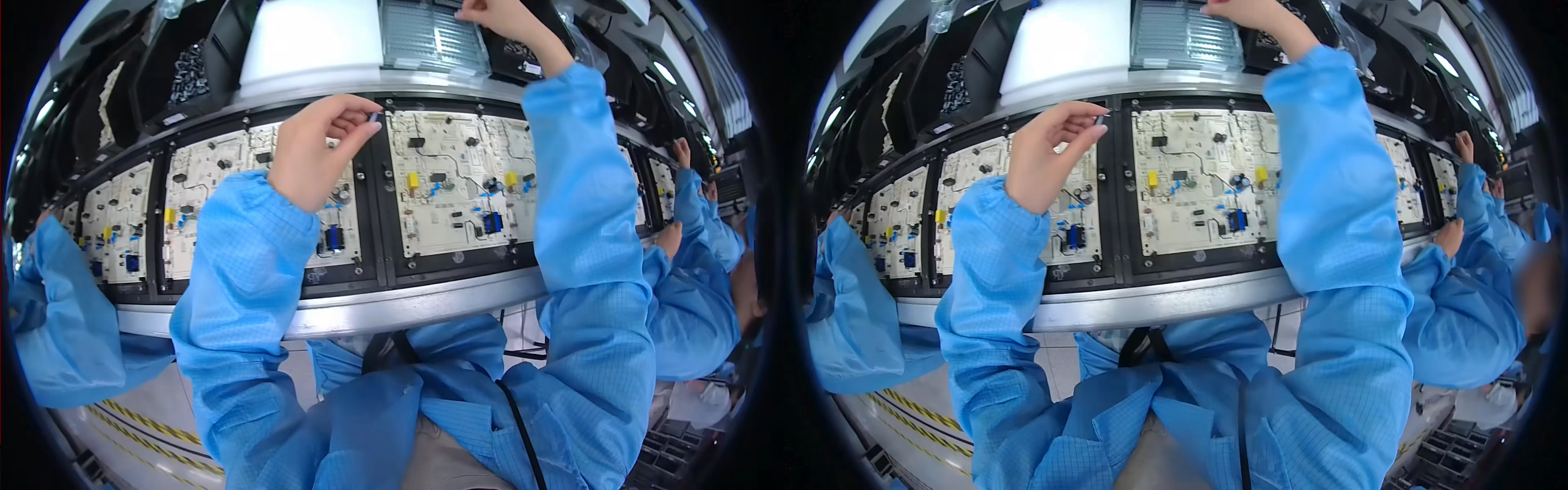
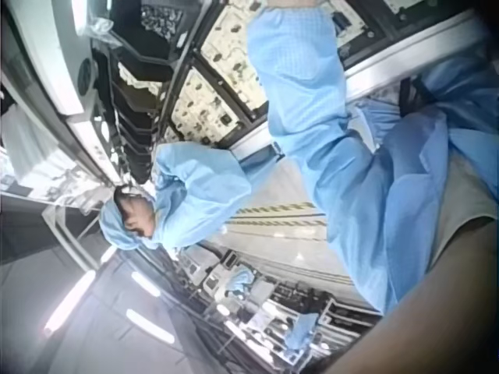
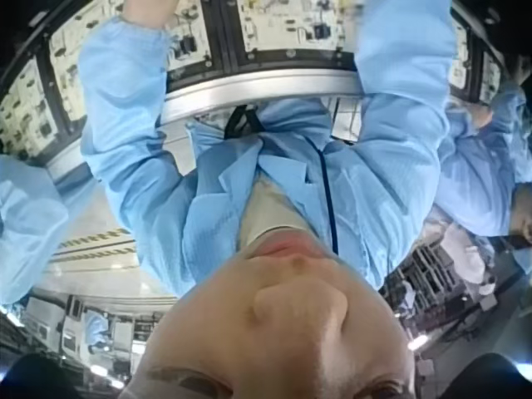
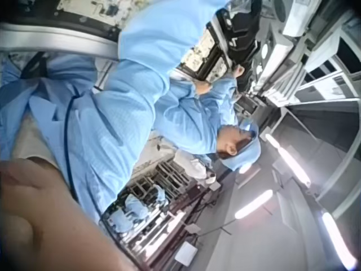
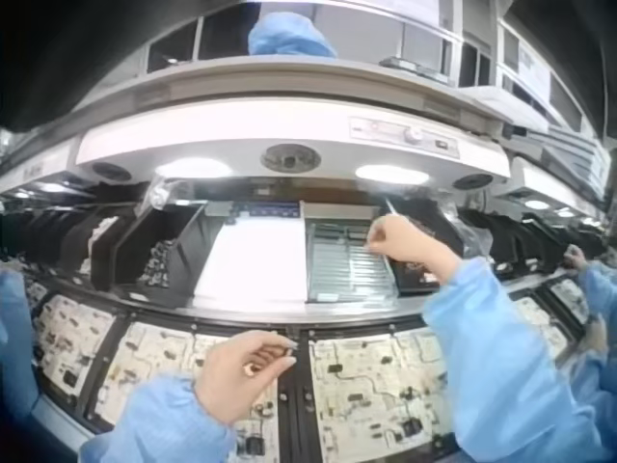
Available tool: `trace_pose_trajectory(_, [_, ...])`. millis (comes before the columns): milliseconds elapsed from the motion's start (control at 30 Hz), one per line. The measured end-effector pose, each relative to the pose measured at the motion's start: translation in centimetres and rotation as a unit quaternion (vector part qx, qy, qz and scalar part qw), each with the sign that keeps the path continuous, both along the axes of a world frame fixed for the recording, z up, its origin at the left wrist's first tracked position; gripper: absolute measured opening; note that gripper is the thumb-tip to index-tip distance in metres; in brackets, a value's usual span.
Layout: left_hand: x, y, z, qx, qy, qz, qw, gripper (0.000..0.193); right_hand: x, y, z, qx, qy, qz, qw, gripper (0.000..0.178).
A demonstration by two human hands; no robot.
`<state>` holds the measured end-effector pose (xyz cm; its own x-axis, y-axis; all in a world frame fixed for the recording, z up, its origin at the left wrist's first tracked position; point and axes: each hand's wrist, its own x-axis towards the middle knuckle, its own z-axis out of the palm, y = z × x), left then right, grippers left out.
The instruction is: Manual assembly of small electronic components onto printed circuit boards on a production line.
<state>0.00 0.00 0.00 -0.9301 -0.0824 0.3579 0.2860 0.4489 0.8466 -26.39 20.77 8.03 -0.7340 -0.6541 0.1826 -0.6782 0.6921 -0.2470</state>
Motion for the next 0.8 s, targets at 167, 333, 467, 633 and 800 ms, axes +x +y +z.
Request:
trace_pose_trajectory(167, [-0.9, 2.4, 0.4, 0.026, -0.007, -0.035, 0.999, 0.018, 7.3, 10.1, -0.4, 0.025, -0.151, 0.103, 0.983, 0.010])
trace_pose_trajectory(333, [-1.2, 2.9, 0.1, 0.072, -0.046, -0.058, 0.995, 0.018, 10.7, 14.1, -4.1, 0.013, -0.204, 0.033, 0.978, 0.011])
trace_pose_trajectory(467, [-1.0, 3.4, 0.3, 0.082, -0.065, -0.054, 0.993, 0.018, 10.8, 14.3, -6.1, -0.012, -0.220, 0.029, 0.975, 0.012])
trace_pose_trajectory(633, [-1.1, 3.7, 0.0, 0.082, -0.073, -0.049, 0.993, 0.018, 10.7, 13.9, -7.0, -0.031, -0.210, 0.034, 0.977, 0.011])
trace_pose_trajectory(800, [-1.2, 3.9, -0.1, 0.073, -0.061, -0.046, 0.994, 0.018, 10.9, 14.1, -7.1, -0.032, -0.194, 0.037, 0.980, 0.011])
